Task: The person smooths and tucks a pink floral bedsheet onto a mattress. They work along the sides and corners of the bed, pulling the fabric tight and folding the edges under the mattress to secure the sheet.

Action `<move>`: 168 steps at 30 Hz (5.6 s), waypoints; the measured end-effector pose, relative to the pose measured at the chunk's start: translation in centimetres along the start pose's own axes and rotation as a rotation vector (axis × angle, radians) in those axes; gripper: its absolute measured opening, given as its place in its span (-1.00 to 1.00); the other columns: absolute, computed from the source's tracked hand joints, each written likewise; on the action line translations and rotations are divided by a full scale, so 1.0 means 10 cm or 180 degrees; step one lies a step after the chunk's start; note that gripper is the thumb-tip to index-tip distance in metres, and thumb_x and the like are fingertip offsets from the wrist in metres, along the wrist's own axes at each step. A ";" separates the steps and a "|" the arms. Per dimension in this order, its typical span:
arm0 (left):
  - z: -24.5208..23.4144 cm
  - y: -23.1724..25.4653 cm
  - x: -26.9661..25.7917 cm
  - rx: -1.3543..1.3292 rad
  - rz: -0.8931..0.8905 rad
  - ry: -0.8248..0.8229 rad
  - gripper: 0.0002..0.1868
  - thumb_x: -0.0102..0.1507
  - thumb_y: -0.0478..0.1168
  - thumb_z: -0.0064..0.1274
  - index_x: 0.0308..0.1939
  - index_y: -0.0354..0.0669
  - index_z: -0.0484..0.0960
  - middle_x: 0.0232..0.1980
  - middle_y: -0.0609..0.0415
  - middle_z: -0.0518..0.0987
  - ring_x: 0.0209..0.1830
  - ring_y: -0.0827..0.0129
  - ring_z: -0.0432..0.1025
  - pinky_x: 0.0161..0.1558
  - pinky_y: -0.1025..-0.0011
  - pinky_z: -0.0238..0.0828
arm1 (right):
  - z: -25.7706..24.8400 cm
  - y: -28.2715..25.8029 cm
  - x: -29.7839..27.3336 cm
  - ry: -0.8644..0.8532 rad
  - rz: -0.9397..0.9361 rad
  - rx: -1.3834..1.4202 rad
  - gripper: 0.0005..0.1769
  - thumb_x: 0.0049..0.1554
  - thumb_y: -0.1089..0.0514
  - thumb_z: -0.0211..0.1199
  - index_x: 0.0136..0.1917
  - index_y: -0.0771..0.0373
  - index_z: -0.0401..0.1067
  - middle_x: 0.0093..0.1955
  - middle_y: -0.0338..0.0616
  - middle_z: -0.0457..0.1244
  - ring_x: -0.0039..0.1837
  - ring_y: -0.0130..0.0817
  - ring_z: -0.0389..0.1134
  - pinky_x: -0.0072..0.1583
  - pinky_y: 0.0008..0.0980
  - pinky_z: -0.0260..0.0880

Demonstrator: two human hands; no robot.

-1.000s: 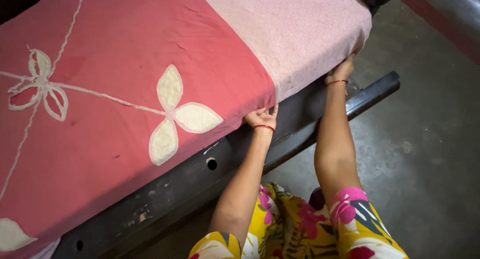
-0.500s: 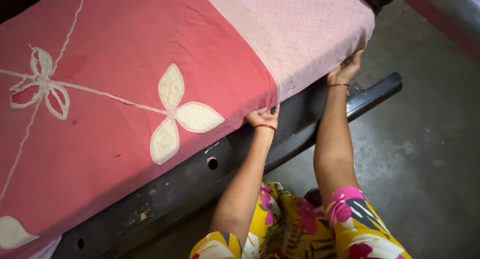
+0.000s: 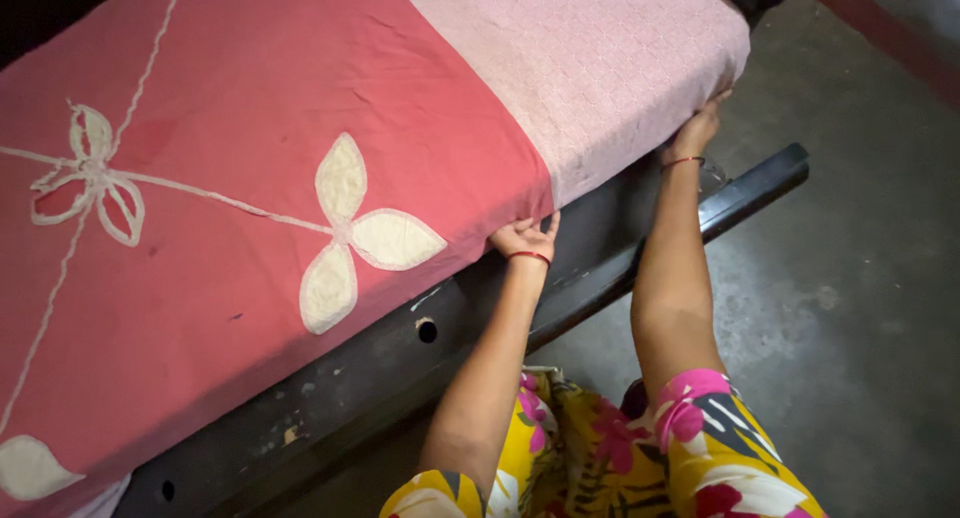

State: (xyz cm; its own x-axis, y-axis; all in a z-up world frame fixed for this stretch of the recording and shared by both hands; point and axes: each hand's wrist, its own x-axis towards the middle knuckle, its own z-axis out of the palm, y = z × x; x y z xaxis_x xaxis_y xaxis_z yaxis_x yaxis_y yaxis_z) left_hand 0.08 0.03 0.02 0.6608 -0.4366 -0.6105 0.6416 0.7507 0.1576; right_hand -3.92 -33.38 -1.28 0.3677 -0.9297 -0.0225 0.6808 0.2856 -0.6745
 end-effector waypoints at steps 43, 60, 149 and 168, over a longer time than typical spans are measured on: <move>0.08 0.01 -0.01 0.0147 0.0043 0.0107 -0.24 0.23 0.29 -0.19 0.49 0.21 0.23 0.53 0.18 0.26 0.55 0.22 0.12 0.37 -0.15 0.09 | -0.04 0.02 0.13 -0.0272 -0.0426 -0.0918 0.17 0.19 -0.68 -0.32 0.73 0.17 -0.14 0.74 -0.05 -0.14 0.72 -0.12 -0.11 0.64 -0.14 -0.10; -0.10 0.00 0.23 0.0011 -0.0139 0.0045 -0.27 0.33 0.18 -0.24 0.55 0.04 0.14 0.56 0.03 0.16 0.60 0.07 0.04 0.42 -0.18 0.02 | 0.11 -0.04 -0.27 0.1903 -0.2478 -0.3323 -0.50 0.35 -0.21 0.09 0.17 0.29 0.44 0.13 0.03 0.25 0.21 -0.05 0.24 0.28 -0.04 0.25; -0.81 4.13 -2.56 0.8678 0.2703 0.0460 -0.45 0.28 -0.06 0.10 0.36 -0.05 0.56 0.55 -0.08 0.36 0.70 -0.24 -0.09 0.63 -0.11 -0.10 | 3.37 1.25 -5.90 -0.4518 -0.2558 -0.5293 0.00 0.12 -0.05 0.26 0.69 -0.01 -0.15 0.75 -0.06 -0.38 0.68 0.19 -0.44 0.40 0.69 -0.55; -3.18 6.43 -4.45 0.2336 0.2214 0.1208 -0.64 0.31 -0.07 0.12 0.09 -0.20 0.54 -0.18 0.01 0.58 -0.37 0.24 0.43 -0.48 0.30 0.25 | 3.96 1.83 -7.56 -0.5773 -0.2124 -0.5045 0.20 -0.09 -0.40 0.42 0.66 -0.24 -0.11 0.73 -0.19 -0.29 0.72 0.08 -0.41 0.48 0.62 -0.47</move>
State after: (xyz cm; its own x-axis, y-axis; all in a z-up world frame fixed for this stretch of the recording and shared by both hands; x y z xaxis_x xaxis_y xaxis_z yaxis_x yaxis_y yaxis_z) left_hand -0.45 83.49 12.58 0.8876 0.2476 -0.3884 0.3325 0.2391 0.9123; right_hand 5.79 51.38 17.32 0.8957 0.4342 0.0963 0.4442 -0.8842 -0.1447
